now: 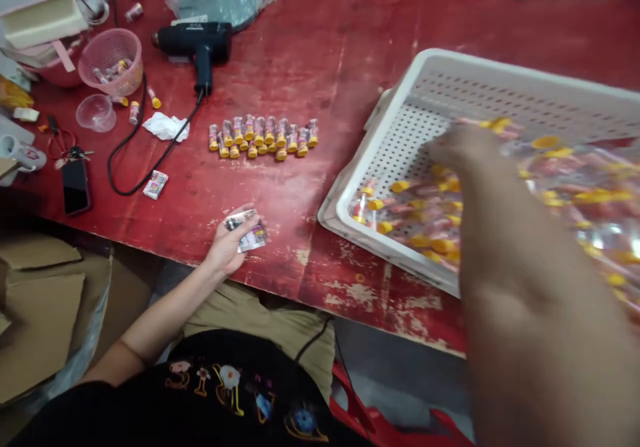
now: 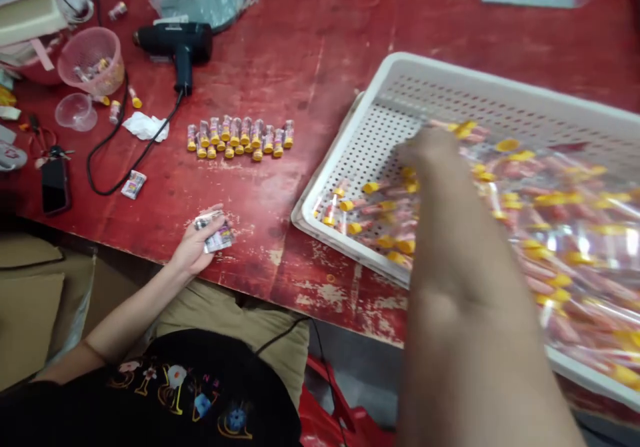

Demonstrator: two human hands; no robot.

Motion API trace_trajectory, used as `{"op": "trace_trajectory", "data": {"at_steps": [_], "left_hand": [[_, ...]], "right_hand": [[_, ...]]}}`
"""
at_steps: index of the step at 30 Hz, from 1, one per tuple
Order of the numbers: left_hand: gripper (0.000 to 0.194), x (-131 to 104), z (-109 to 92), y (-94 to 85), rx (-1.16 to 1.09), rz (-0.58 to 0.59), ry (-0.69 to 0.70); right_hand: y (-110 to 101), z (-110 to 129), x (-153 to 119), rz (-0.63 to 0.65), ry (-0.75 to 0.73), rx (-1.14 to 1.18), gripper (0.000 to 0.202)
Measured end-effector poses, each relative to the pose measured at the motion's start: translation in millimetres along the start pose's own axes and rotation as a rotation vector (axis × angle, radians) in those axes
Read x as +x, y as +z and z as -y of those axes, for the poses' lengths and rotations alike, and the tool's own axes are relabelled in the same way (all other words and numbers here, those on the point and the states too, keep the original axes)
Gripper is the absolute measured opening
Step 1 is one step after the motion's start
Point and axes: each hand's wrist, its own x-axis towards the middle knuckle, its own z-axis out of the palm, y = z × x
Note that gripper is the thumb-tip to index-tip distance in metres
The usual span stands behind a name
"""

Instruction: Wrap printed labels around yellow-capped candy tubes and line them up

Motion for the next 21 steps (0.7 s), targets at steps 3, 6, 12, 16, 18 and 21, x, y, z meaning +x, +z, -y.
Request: {"op": "trace_trajectory", "data": {"at_steps": [3,6,12,16,18,21], "left_hand": [[0.034,0.3,6.8,16.1,-0.008,-0.006,0.009],[0.035,1.6,8.4,22.9,-0.008,-0.032,0.026],[0.042,-3.3,19.0,29.8,-0.005,-0.02,0.115],[0.044,-13.2,33.4,31.4,0.009,0.025,0.173],[0.046,-18.7,38.2,29.9,0.05,0.022,0.219],[0.046,-25.2,42.0,28.4,0.117,-0.041,0.3]], "right_hand": [[19.5,-7.3,-0.9,-0.02,0.045,-0.011,0.057],[13.5,8.1,-34.5,-0.11,0.007,0.078,0.044],[-29.9,67.3,-223.2,0.157,-0.297,0.723,0.033],[-3.3,102.4,-339.0,0.311,-0.325,0.899,0.037],[14.2,108.2,-360.3,0.252,-0.256,0.991,0.036],[28.4,110.6,-366.6,0.183,-0.166,1.041,0.037]]}}
